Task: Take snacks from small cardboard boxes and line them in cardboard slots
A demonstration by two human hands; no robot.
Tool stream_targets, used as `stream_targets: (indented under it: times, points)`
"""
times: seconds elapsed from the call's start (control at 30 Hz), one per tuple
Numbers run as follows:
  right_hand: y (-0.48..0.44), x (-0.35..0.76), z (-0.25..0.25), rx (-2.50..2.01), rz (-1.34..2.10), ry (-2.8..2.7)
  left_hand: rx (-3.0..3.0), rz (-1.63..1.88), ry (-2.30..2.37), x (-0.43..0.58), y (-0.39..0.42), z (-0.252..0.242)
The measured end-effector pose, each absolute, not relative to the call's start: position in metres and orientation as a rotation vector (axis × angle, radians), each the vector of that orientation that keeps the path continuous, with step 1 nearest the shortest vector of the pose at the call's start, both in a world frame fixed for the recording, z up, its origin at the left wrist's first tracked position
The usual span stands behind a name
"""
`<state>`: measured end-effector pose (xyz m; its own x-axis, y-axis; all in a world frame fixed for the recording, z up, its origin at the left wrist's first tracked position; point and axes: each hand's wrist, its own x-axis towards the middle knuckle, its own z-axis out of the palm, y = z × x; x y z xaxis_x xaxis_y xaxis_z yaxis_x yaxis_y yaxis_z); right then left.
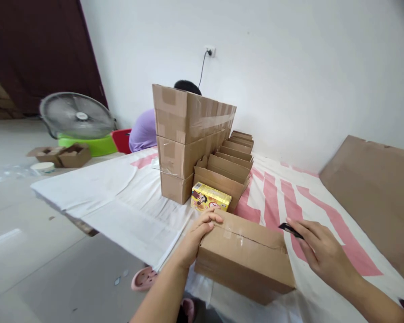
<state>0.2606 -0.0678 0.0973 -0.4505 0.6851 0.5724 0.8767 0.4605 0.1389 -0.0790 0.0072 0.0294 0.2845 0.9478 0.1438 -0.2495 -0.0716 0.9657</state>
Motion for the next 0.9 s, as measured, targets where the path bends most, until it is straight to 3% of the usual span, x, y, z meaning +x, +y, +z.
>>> stream_targets:
  times: [0.13, 0.33, 0.9]
  points:
    - [-0.047, 0.189, 0.123, -1.072, -0.651, -2.480, 1.283, 1.153, 0.685, -0.080, 0.012, 0.023]
    - [-0.030, 0.121, 0.125, -1.058, -0.732, -2.684, 1.317, 1.179, 0.550, -0.080, 0.011, 0.024]
    - [-0.031, 0.101, 0.152, -0.852, -1.119, -2.835, 1.251, 1.195, 0.506, -0.078, 0.010, 0.027]
